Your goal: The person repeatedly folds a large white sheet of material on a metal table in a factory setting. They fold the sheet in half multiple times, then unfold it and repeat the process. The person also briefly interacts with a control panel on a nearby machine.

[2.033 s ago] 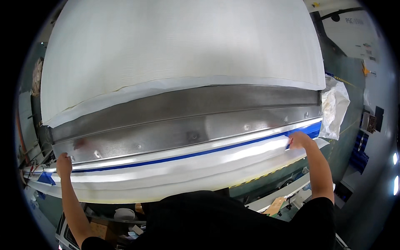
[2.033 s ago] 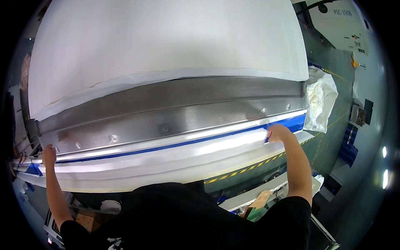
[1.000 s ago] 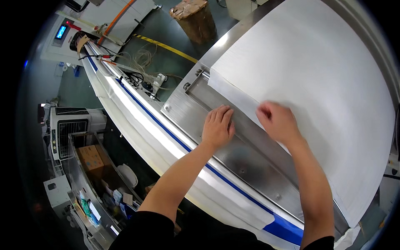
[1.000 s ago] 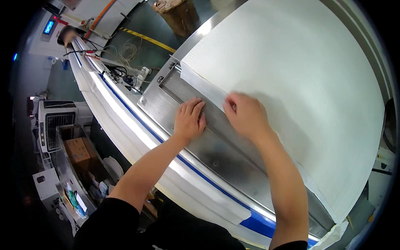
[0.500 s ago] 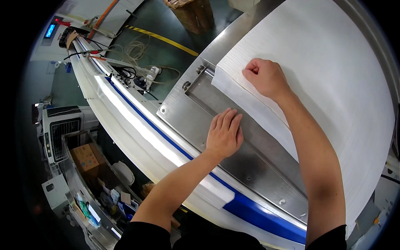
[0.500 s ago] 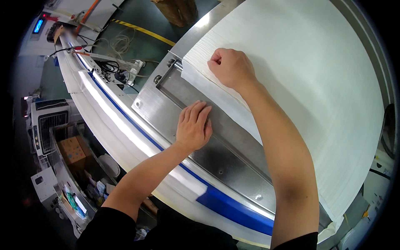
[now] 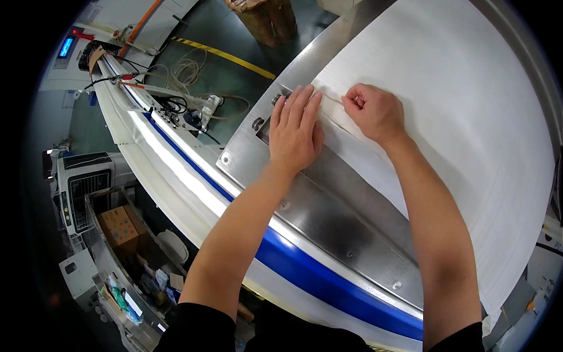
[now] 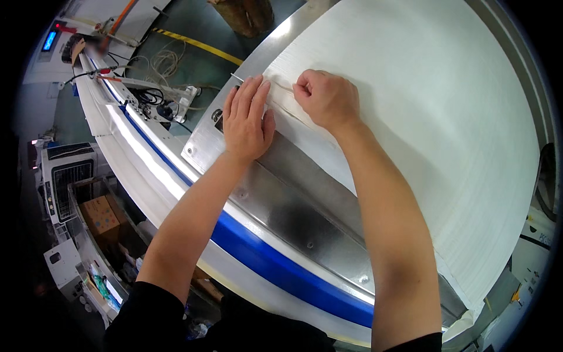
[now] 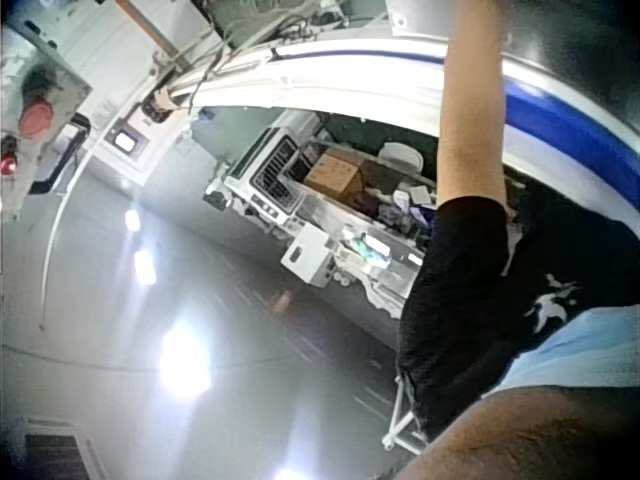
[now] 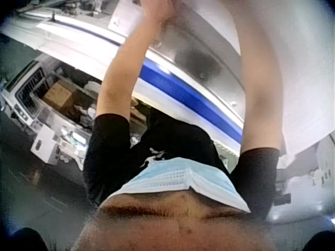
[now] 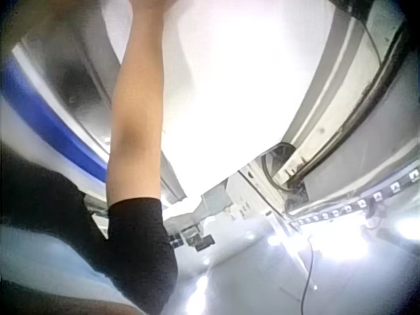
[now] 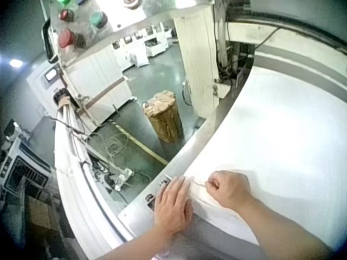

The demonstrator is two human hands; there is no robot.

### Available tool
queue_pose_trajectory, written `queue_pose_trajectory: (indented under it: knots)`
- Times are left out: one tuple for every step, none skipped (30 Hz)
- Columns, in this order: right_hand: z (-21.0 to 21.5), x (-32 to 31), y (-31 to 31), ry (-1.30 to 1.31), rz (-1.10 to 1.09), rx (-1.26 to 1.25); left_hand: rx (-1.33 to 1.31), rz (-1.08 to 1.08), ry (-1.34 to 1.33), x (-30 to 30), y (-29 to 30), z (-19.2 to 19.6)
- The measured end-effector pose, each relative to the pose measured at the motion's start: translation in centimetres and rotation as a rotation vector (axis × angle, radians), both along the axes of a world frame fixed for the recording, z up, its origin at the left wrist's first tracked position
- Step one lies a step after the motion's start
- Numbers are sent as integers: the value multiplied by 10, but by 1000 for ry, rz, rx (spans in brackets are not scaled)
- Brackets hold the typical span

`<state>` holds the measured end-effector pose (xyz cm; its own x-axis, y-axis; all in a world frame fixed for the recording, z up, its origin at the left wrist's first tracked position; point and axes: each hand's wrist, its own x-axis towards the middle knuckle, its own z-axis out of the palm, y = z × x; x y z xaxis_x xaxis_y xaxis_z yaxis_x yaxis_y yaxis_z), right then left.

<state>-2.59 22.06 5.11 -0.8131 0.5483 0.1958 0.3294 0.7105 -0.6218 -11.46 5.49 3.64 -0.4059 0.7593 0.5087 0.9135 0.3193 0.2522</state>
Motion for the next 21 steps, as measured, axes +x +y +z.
queue_pose_trajectory:
  knots:
    - [1,0,1,-1,2,-7,-27,-19,6,-4,2,-2]
    - [1,0,1,-2,5,-13,-54,-38,13,-6,3,-3]
    - [2,-1,2,-3,8,-20,-67,-40,16,-8,1,-4]
    - [2,0,3,-10,6,-20,-81,-45,15,-8,1,-5]
    - [2,0,4,-18,4,-21,-94,-49,15,-8,0,-6]
    - [1,-1,5,-25,2,-21,-78,-50,18,-8,1,-8]
    - [1,0,5,-32,0,-26,-62,-51,22,-9,1,-9]
    - [2,0,5,-39,-3,-30,-45,-51,26,-9,1,-10]
    - [2,0,5,-46,-5,-35,-40,-57,21,-9,1,-10]
    - [1,0,6,-46,-4,-24,-36,-61,19,-10,1,-10]
    - [0,0,6,-46,-2,-12,-32,-65,17,-10,1,-9]
    - [0,0,7,-46,-1,0,-32,-62,20,-11,1,-9]
    - [1,0,6,-55,-2,-15,-31,-58,22,-10,0,-9]
    - [2,0,6,-65,-4,-30,-31,-54,24,-10,0,-9]
    - [3,0,6,-74,-5,-45,-24,-47,19,-9,-2,-10]
    - [4,0,6,-75,-8,-52,-18,-42,14,-10,-3,-10]
    - [4,-1,6,-76,-11,-59,-11,-37,9,-10,-5,-10]
    - [5,-1,5,-77,-13,-66,-17,-36,15,-9,-6,-10]
    - [5,0,6,-73,-15,-61,-22,-35,22,-7,-7,-8]
    - [4,0,6,-70,-17,-56,-27,-34,30,-6,-8,-7]
    - [4,1,6,-67,-19,-52,-28,-32,32,-6,-9,-6]
